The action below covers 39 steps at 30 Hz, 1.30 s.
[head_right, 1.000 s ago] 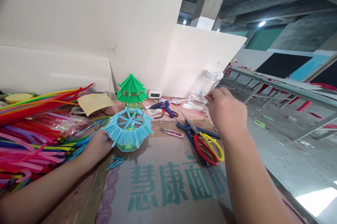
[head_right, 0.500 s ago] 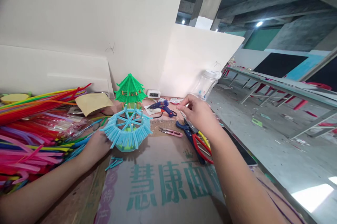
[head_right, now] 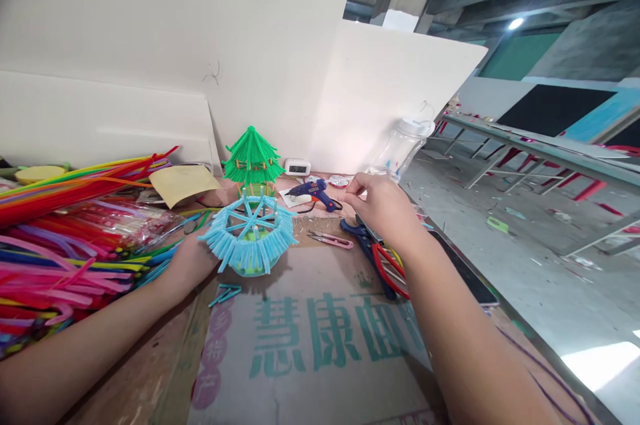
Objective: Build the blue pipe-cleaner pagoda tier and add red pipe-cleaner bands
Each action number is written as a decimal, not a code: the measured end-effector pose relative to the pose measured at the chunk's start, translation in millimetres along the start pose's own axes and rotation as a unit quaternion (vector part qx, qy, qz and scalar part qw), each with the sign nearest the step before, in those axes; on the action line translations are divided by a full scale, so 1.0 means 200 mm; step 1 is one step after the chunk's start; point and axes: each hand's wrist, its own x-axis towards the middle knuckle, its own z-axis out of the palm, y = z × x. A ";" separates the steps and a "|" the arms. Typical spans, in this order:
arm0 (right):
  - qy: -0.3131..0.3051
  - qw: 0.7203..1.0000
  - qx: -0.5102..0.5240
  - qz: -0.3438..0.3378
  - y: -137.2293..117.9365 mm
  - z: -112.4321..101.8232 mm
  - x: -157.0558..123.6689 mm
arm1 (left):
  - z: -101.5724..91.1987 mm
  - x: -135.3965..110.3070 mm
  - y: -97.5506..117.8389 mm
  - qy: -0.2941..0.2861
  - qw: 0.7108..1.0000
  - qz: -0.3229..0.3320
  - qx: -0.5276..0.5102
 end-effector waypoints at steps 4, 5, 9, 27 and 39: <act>0.016 0.993 -0.020 -0.118 -0.03 -0.01 -0.01 | -0.01 0.00 0.00 0.015 1.000 -0.006 0.004; 0.026 0.989 -0.023 -0.146 -0.05 -0.02 -0.02 | -0.01 0.00 0.01 0.018 1.000 -0.006 0.005; 0.056 0.988 -0.002 -0.147 -0.11 -0.04 -0.04 | -0.02 0.00 0.05 0.021 1.000 -0.007 0.009; -0.063 0.989 0.103 0.082 0.09 0.34 0.03 | -0.02 0.00 0.06 0.015 0.999 -0.016 0.035; -0.165 0.970 0.106 0.145 0.12 0.66 0.21 | -0.01 0.00 0.05 -0.044 0.998 0.012 0.032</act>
